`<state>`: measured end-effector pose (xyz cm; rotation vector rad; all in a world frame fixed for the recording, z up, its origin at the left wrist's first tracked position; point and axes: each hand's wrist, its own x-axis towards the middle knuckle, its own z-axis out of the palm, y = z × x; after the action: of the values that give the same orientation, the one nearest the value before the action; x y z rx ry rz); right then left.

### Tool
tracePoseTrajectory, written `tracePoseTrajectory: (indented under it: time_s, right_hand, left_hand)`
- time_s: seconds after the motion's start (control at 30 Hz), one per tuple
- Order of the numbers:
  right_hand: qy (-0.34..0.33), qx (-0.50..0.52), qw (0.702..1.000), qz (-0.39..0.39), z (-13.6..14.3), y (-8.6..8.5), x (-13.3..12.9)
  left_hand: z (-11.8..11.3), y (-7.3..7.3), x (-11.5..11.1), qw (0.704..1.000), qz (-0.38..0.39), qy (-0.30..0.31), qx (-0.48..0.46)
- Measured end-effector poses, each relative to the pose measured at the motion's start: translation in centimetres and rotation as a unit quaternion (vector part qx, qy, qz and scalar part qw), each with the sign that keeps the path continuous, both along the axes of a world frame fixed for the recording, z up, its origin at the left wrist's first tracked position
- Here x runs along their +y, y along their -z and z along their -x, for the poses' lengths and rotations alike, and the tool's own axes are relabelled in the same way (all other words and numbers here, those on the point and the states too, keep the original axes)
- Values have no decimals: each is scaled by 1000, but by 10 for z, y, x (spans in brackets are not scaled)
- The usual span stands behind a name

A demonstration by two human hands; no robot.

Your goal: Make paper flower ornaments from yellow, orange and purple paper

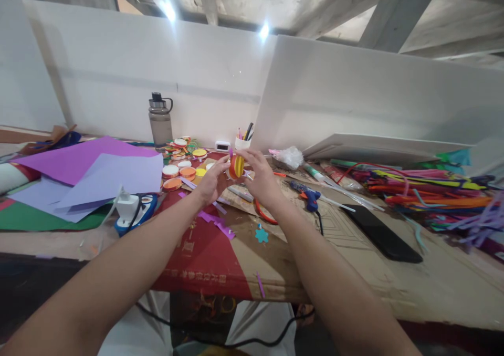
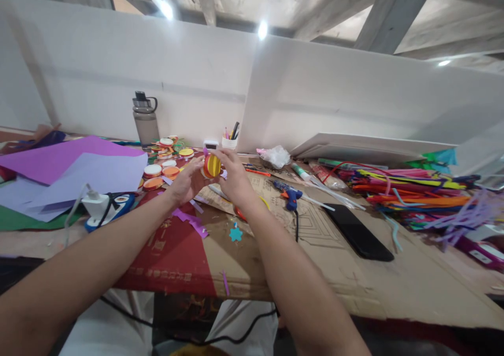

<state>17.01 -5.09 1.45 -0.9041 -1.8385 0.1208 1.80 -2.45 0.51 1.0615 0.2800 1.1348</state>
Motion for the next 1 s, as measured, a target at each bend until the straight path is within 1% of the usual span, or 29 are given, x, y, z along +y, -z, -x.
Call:
tracePoseTrajectory:
  time_s: [0.07, 0.13, 0.23, 0.3, 0.37, 0.5, 0.63, 0.7, 0.8, 0.87, 1.0]
  right_hand:
    - [9, -46, 998, -30, 0, 0, -1]
    - [13, -66, 997, -40, -1, 0, -2]
    - [7, -75, 997, -34, -1, 0, -2]
    - [-10, -75, 997, -19, -2, 0, 0]
    - [-31, -59, 998, 2, -2, 2, 3]
    - [-59, 17, 997, 42, -4, 8, 10]
    - [-86, 27, 995, 38, -6, 9, 14]
    - [-79, 19, 997, 14, -6, 7, 13]
    - [-40, 13, 999, -19, -3, 3, 8]
    - [-20, 7, 1000, -23, -1, 1, 4]
    - [-6, -9, 1000, -14, 0, 0, 1]
  left_hand:
    - [0, 1, 1, 1000, -5, 4, -6]
    - [0, 2, 2, 1000, -9, 5, -8]
    - [0, 2, 4, 1000, -7, -4, -9]
    - [0, 4, 6, 1000, -7, -15, -9]
    - [0, 5, 7, 1000, -13, -25, -5]
    - [0, 4, 7, 999, -27, -38, 13]
    - [3, 2, 4, 998, -50, -27, 19]
    - [3, 2, 4, 998, -59, -22, 20]
    - [4, 3, 4, 997, -66, -14, 25]
    - [4, 3, 4, 997, -70, -5, 26]
    - [4, 2, 1, 997, -68, -4, 27]
